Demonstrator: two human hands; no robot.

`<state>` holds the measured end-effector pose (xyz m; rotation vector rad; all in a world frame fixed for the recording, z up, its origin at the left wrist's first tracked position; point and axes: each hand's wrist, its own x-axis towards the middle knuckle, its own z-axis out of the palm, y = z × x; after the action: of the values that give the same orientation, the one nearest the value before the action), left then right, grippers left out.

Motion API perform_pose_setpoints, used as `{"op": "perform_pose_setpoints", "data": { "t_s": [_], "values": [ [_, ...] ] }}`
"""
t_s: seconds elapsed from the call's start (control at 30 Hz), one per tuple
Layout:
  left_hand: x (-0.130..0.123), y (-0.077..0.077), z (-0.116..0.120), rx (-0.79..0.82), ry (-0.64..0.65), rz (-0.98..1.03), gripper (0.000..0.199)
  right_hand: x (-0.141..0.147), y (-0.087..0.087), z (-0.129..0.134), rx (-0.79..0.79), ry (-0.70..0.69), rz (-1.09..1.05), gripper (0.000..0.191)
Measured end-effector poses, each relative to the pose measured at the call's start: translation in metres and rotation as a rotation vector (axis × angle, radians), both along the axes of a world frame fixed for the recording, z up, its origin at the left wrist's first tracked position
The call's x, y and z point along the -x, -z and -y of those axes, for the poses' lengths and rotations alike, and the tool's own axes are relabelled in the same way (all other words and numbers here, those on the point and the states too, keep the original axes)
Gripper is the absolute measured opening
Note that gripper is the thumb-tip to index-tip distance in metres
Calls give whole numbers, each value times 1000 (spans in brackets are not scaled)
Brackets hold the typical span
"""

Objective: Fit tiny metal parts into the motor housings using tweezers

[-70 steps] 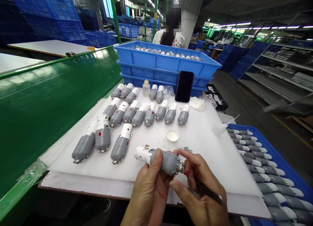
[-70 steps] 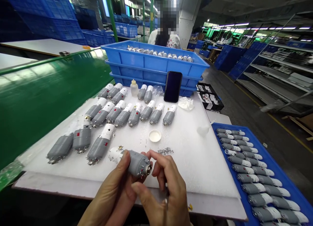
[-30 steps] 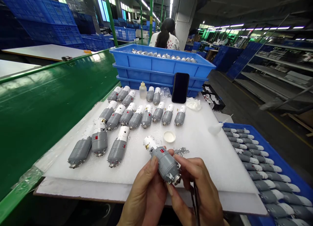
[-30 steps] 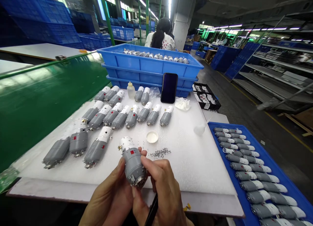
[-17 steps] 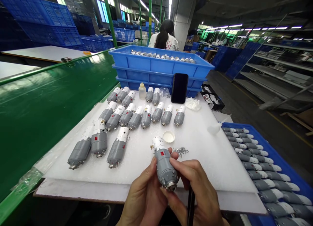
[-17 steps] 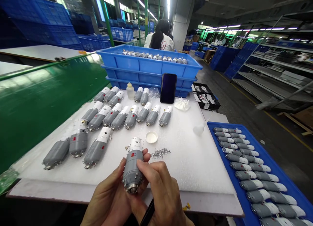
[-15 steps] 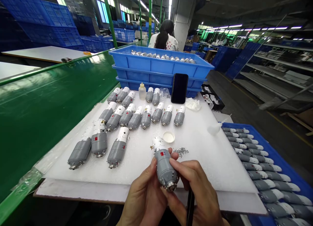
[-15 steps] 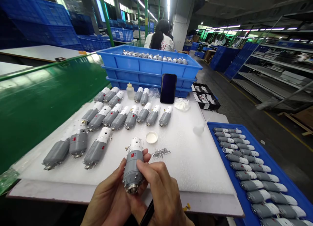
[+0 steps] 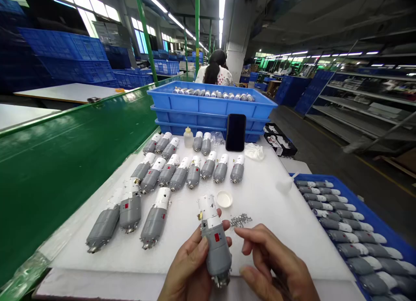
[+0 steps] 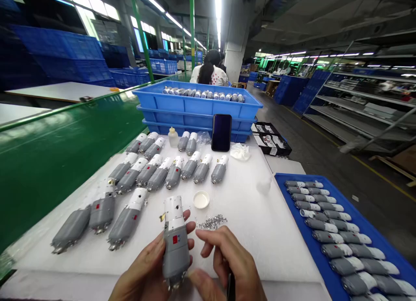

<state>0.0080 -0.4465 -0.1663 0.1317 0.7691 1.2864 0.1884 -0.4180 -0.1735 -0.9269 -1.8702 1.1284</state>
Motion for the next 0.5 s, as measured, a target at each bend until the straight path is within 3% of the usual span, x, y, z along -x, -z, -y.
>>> {"op": "perform_pose_setpoints", "data": {
  "t_s": [0.07, 0.17, 0.37, 0.5],
  "values": [
    [-1, 3, 0, -22, 38, 19, 44, 2, 0, -3, 120, 22, -22, 25],
    [-2, 11, -1, -81, 152, 97, 46, 8, 1, -6, 234, -10, -31, 27],
    [-1, 17, -5, -160, 253, 149, 44, 15, 4, -5, 318, 31, -52, 41],
    [0, 21, -7, -171, 275, 108, 37, 13, 6, -4, 378, 4, -92, 38]
  ]
}}
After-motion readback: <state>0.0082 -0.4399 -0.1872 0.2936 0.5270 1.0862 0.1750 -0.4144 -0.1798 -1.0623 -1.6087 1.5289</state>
